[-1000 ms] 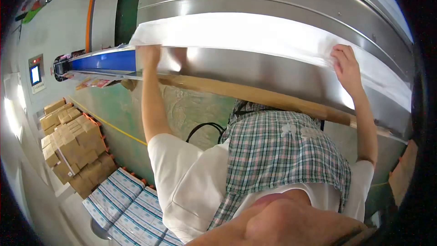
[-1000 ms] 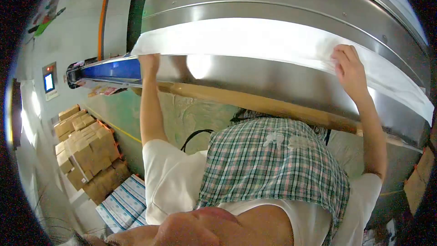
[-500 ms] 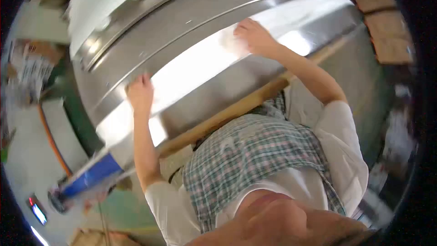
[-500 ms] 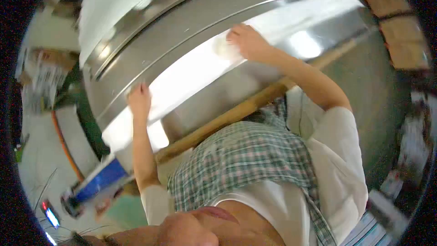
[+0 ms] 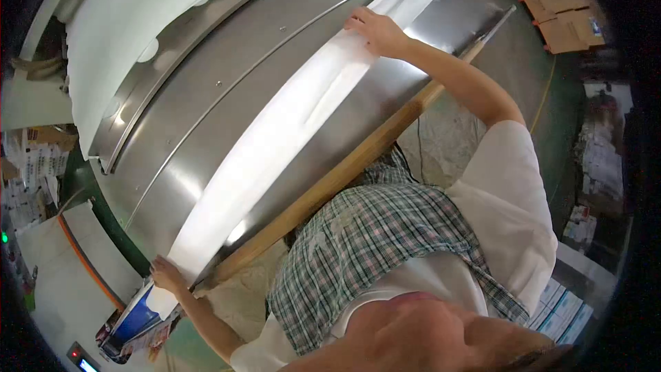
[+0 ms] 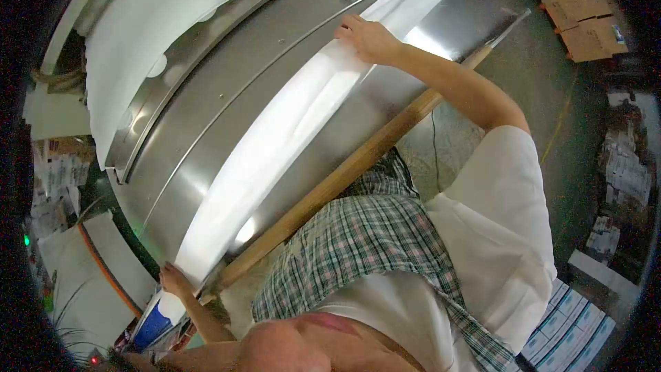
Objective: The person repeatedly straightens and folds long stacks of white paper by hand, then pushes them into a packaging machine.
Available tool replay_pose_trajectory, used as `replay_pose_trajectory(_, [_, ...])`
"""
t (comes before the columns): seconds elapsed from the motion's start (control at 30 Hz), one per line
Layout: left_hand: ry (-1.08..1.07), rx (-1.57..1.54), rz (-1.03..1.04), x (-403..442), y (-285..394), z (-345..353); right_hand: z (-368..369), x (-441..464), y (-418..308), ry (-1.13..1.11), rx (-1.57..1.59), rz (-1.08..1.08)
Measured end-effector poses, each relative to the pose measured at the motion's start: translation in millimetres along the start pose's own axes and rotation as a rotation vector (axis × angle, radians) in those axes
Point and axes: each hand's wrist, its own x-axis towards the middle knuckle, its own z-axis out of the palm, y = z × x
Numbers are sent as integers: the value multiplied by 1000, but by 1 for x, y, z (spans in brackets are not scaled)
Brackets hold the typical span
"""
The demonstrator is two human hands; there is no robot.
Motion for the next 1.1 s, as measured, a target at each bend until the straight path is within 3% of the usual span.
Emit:
replay_pose_trajectory(0.1, [-53,-99,17,-2,10,10,-14,-8,20,-43,24,23])
replay_pose_trajectory(0.13, [-236,-266,-145,-3,33,-1,-17,-11,31,-46,30,58])
replay_pose_trajectory(0.2, [-141,-339,-27,-8,62,12,-5,-16,71,47,-12,65])
replay_pose_trajectory(0.27, [-199,-255,-110,-12,114,-26,-2,-21,114,145,-55,76])
replay_pose_trajectory(0.47, [-277,-184,-197,-17,155,-44,-6,-45,244,488,-318,618])
replay_pose_trajectory(0.53, [-265,-181,-178,-20,165,-50,6,-59,306,607,-236,854])
replay_pose_trajectory(0.63, [-264,-200,-163,-26,189,-57,-33,-68,310,522,-418,951])
replay_pose_trajectory(0.77, [-273,-163,-171,-29,204,-60,-61,-61,320,368,-136,825])
replay_pose_trajectory(0.83, [-317,-126,-169,-28,208,-63,-69,-54,276,202,176,553])
replay_pose_trajectory(0.87, [-320,-123,-165,-28,208,-62,-63,-50,266,198,177,557])
replay_pose_trajectory(0.93, [-355,-133,-174,-29,208,-63,-49,-45,254,-45,35,494])
replay_pose_trajectory(0.97, [-358,-128,-172,-27,208,-64,-18,-49,281,-50,38,496])
replay_pose_trajectory(1.0, [-401,-131,-174,-25,209,-66,33,-53,328,63,-276,341])
replay_pose_trajectory(1.07, [-459,-126,-190,-28,209,-67,48,-46,339,166,-575,159])
replay_pose_trajectory(1.1, [-437,-128,-182,-29,211,-66,21,-34,315,77,-382,474])
